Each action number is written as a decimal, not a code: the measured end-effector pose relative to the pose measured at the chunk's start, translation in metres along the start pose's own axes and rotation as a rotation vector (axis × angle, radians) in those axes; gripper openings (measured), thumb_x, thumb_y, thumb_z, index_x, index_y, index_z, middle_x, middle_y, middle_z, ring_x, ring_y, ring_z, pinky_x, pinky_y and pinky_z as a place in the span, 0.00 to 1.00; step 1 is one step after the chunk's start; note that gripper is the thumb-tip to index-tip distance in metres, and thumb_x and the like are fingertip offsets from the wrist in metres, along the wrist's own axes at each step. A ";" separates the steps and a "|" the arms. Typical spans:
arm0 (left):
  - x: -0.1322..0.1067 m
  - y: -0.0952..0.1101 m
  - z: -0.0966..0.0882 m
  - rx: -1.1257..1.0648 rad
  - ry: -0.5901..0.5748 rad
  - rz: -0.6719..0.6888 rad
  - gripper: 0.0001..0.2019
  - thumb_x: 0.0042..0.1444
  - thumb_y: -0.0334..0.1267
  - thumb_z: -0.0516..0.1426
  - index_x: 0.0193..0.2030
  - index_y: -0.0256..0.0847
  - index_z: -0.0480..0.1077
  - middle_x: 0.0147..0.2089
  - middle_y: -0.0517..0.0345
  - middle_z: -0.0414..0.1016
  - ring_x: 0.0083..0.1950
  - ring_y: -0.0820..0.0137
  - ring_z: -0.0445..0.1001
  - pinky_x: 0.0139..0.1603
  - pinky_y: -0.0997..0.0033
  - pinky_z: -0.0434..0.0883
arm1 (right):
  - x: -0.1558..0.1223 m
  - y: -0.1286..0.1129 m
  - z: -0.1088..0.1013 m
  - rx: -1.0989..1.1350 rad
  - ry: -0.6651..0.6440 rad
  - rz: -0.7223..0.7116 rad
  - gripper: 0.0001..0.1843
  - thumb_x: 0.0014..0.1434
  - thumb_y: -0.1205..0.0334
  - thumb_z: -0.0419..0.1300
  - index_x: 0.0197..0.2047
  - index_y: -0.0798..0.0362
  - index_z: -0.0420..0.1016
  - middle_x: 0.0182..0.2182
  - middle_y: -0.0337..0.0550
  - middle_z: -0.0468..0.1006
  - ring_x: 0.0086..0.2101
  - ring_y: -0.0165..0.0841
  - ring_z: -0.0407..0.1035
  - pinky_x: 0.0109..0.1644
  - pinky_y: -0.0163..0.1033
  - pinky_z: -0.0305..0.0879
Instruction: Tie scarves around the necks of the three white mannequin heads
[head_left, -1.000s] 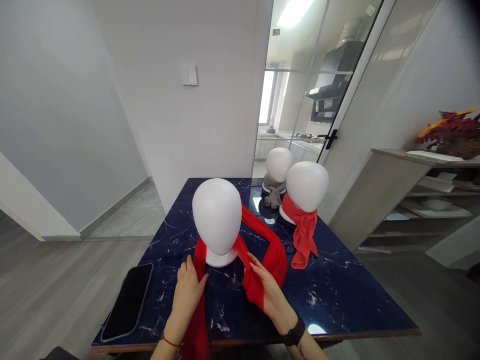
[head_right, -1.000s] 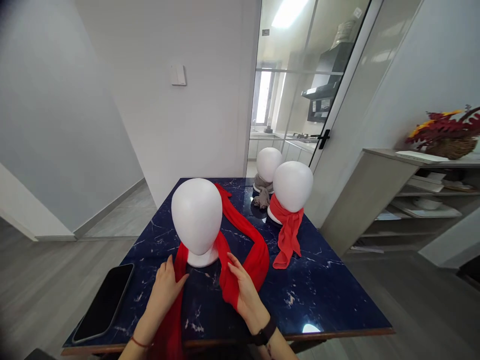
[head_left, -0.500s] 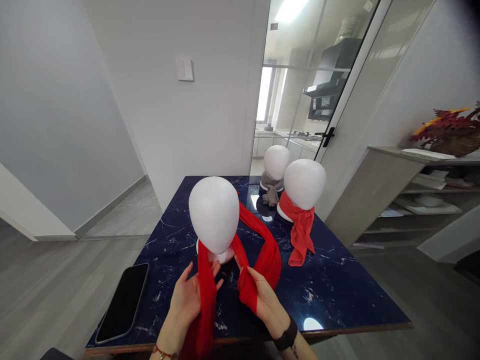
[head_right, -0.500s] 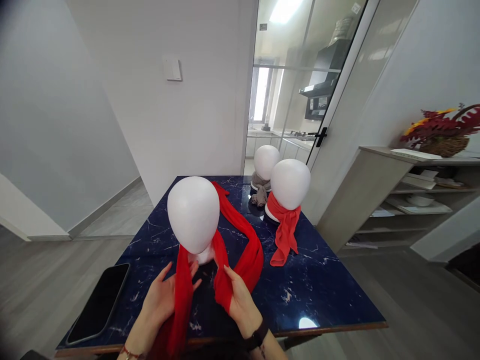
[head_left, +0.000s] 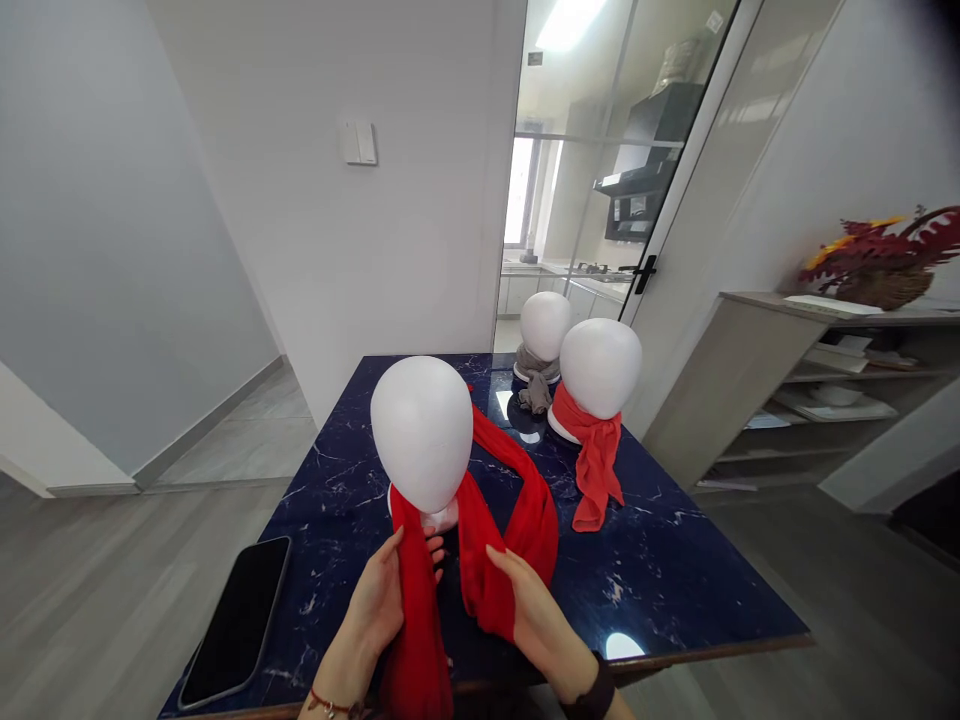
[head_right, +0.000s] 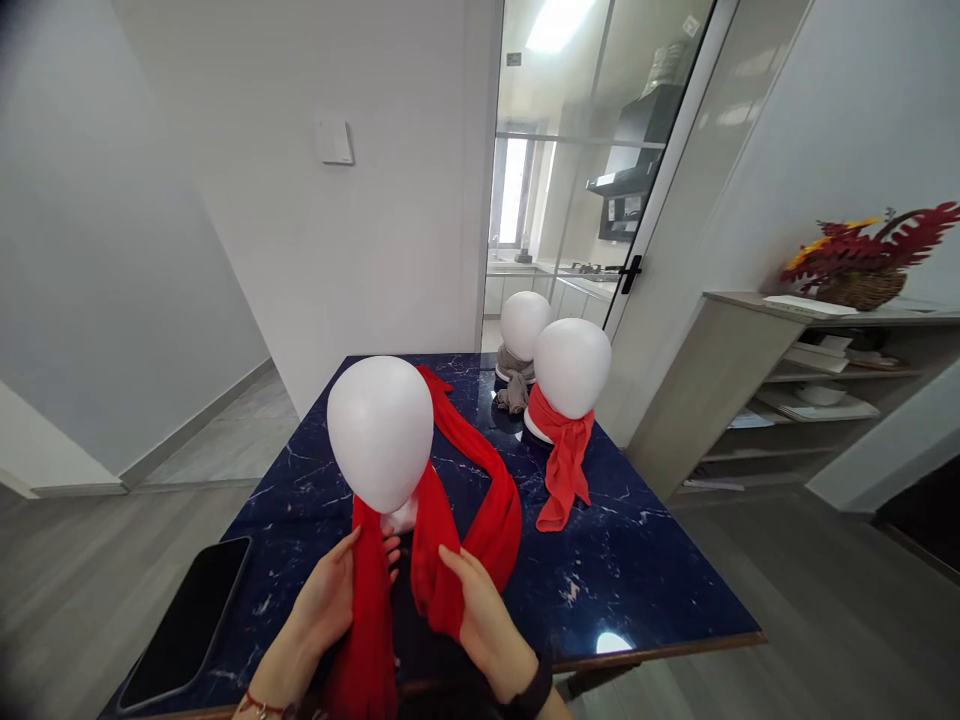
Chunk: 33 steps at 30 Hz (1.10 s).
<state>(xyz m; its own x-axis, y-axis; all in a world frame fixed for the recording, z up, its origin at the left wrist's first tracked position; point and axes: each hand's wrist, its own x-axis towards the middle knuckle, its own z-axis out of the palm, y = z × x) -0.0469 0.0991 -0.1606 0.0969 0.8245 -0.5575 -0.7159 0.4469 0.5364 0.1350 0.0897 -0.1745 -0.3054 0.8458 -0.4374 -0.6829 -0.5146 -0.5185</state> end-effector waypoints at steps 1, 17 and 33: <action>0.000 -0.003 -0.002 0.018 -0.016 -0.003 0.14 0.56 0.36 0.54 0.47 0.30 0.70 0.41 0.43 0.78 0.40 0.61 0.78 0.46 0.61 0.74 | -0.006 0.002 0.002 -0.067 0.000 -0.027 0.14 0.47 0.62 0.69 0.38 0.57 0.77 0.35 0.44 0.81 0.36 0.34 0.76 0.42 0.36 0.71; -0.031 -0.038 -0.031 0.686 -0.179 0.575 0.30 0.46 0.30 0.61 0.58 0.48 0.66 0.63 0.56 0.64 0.67 0.60 0.54 0.67 0.65 0.49 | -0.013 0.019 0.027 0.066 -0.266 0.248 0.15 0.55 0.62 0.62 0.42 0.64 0.75 0.36 0.52 0.80 0.36 0.33 0.76 0.44 0.36 0.70; 0.002 -0.021 -0.005 1.329 -0.192 0.768 0.06 0.49 0.31 0.52 0.31 0.40 0.70 0.28 0.60 0.69 0.31 0.70 0.66 0.34 0.72 0.63 | -0.012 -0.016 0.014 -0.398 -0.494 0.178 0.19 0.52 0.54 0.64 0.36 0.65 0.74 0.30 0.56 0.79 0.30 0.37 0.76 0.42 0.42 0.68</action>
<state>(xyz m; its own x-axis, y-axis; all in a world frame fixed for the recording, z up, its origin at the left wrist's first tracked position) -0.0348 0.0899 -0.1762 0.1645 0.9767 0.1375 0.4660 -0.1998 0.8619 0.1401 0.0896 -0.1510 -0.7246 0.6588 -0.2023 -0.3247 -0.5853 -0.7430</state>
